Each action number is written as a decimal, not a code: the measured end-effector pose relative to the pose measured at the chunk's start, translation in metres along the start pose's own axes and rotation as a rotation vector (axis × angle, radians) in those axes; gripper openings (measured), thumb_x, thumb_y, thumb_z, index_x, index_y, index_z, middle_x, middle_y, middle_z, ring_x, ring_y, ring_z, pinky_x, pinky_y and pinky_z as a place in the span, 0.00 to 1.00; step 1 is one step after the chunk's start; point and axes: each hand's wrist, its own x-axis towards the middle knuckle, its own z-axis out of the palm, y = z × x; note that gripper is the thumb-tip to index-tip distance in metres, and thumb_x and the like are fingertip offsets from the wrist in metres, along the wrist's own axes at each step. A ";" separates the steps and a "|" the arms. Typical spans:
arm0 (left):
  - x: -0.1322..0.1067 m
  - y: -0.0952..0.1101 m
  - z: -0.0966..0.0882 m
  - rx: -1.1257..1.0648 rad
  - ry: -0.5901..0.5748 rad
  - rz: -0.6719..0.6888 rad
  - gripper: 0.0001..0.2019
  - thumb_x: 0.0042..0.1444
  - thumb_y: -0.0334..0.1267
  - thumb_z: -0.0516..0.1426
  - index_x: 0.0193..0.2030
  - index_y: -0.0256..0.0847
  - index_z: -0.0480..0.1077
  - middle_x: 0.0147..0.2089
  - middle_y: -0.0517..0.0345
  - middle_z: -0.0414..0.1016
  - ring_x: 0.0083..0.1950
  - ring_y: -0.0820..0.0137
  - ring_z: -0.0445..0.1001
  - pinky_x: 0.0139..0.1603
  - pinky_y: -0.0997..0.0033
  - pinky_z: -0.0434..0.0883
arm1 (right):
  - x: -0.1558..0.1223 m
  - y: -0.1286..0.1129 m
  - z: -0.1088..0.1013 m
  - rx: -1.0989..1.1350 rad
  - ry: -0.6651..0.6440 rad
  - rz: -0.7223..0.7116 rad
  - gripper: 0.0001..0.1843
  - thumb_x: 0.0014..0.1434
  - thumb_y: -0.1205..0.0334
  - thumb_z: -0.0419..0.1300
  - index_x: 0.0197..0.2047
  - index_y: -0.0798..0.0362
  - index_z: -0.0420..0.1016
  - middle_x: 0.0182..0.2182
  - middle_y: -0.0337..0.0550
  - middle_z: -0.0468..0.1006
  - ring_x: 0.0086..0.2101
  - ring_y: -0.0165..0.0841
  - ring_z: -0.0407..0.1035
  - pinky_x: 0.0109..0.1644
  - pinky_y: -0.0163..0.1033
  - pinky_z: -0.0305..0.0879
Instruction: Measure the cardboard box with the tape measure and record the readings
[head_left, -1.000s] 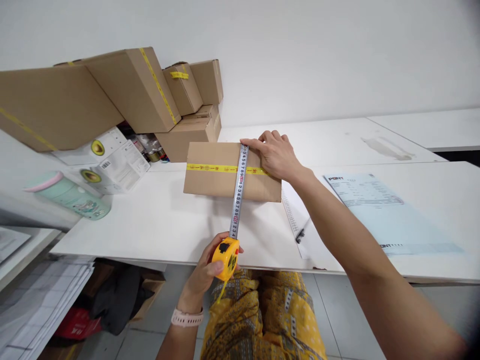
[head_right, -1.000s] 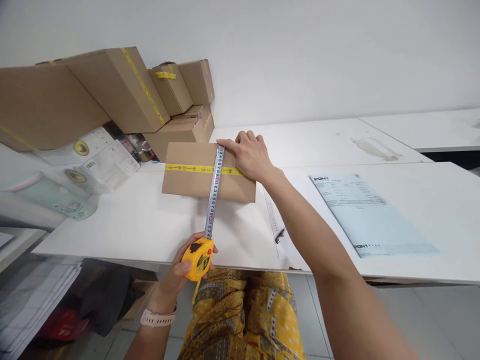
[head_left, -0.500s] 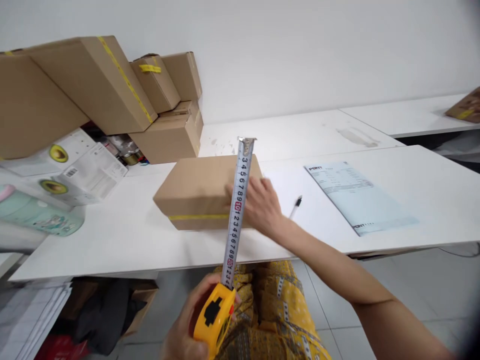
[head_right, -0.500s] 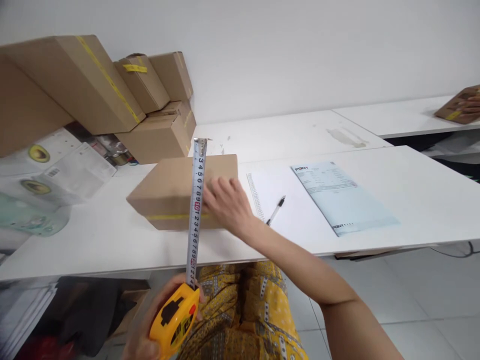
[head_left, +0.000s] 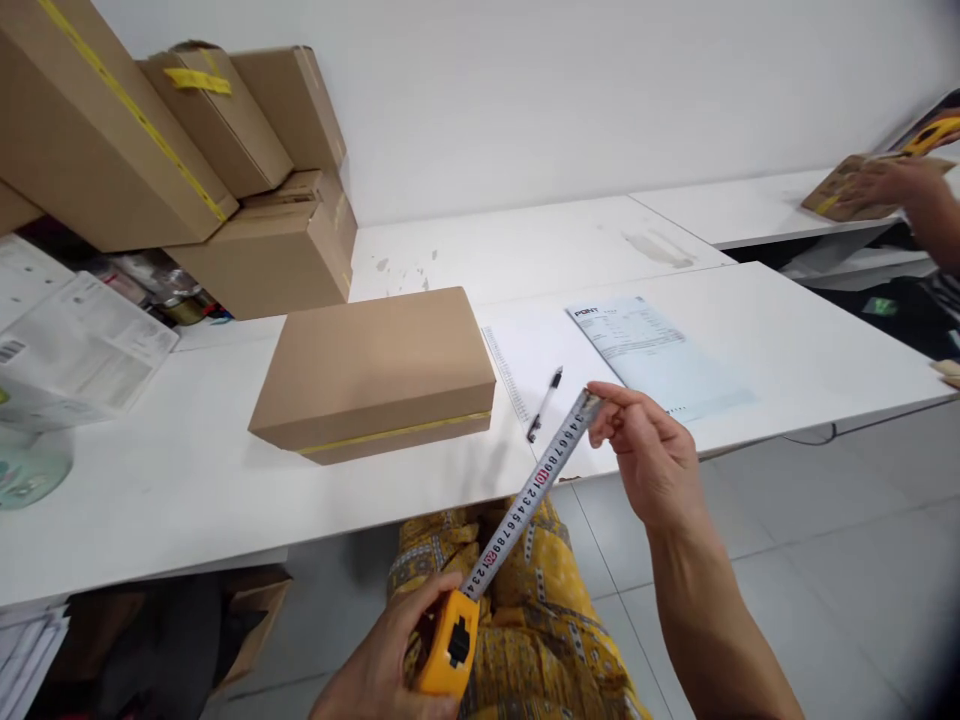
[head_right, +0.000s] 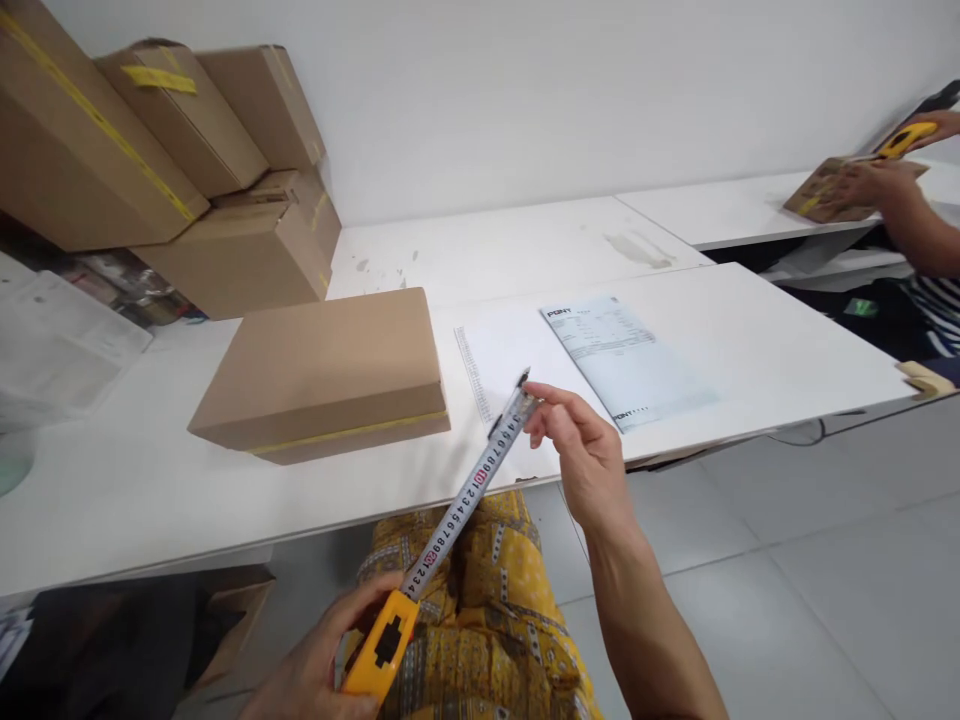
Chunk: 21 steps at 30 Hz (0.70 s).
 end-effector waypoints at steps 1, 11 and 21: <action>0.002 0.002 0.000 0.049 -0.009 -0.018 0.47 0.38 0.45 0.69 0.69 0.45 0.64 0.65 0.45 0.69 0.63 0.46 0.69 0.66 0.50 0.66 | -0.004 0.001 -0.006 -0.003 0.022 0.021 0.18 0.62 0.44 0.64 0.48 0.47 0.83 0.26 0.38 0.73 0.27 0.31 0.66 0.34 0.40 0.67; 0.018 0.032 0.008 0.163 0.006 0.028 0.50 0.38 0.33 0.63 0.73 0.48 0.57 0.59 0.51 0.74 0.57 0.56 0.75 0.61 0.58 0.71 | -0.022 0.011 -0.033 0.107 -0.105 0.105 0.10 0.60 0.52 0.69 0.42 0.46 0.82 0.31 0.39 0.79 0.25 0.27 0.69 0.28 0.36 0.69; 0.018 0.064 0.016 0.251 0.466 0.326 0.51 0.49 0.40 0.68 0.77 0.49 0.47 0.62 0.46 0.71 0.64 0.53 0.72 0.64 0.52 0.71 | -0.058 0.023 0.022 -0.277 -0.580 -0.331 0.14 0.69 0.57 0.59 0.56 0.49 0.74 0.36 0.42 0.81 0.34 0.31 0.74 0.38 0.37 0.71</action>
